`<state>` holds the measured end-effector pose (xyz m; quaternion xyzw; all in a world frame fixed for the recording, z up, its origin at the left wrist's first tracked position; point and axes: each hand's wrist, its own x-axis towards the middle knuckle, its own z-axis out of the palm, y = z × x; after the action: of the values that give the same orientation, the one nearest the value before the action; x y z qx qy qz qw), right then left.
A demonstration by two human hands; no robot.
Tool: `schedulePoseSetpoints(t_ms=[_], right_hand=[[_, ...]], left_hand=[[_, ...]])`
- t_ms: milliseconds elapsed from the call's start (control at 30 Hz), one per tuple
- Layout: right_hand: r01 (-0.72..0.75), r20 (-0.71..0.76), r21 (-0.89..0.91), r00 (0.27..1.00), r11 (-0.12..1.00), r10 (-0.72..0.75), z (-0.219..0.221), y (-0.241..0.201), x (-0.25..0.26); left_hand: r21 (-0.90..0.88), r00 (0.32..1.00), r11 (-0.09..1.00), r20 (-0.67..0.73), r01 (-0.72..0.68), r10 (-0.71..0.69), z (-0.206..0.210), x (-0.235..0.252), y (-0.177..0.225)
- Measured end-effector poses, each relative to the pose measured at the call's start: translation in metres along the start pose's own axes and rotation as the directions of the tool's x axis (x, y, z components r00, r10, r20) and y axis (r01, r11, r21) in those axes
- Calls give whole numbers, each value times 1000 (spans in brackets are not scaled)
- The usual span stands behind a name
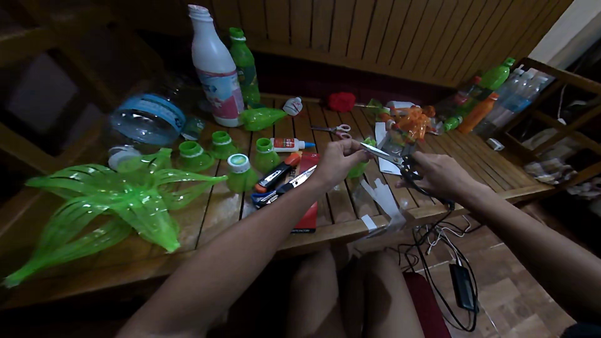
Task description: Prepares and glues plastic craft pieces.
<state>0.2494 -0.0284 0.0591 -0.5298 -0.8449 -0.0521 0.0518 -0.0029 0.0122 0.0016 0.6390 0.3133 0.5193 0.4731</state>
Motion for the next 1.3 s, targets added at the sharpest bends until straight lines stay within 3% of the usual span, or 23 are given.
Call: schedulePoseSetpoints(t_ms=[467,700,867,1167,1300], right_hand=[[40,-31,-19,999,999,-41,-5,2,-4],[-77,35,207,997,975,71,0,8,-5],[-57,-11,230,998,972,61,3,18,-8],[-382,249,165,908,909,337,37,45,4],[-358,303,153,904,921,301,45,48,12]], left_hand=[[66,999,997,0,33,-33,1,1,2],[48,999,998,-18,32,-31,-1,1,4],[42,999,999,-43,32,-30,-3,3,2],[12,997,1000,-69,-25,25,-6,4,-2],[23,996,1000,-86,-12,14,-8,4,-1]])
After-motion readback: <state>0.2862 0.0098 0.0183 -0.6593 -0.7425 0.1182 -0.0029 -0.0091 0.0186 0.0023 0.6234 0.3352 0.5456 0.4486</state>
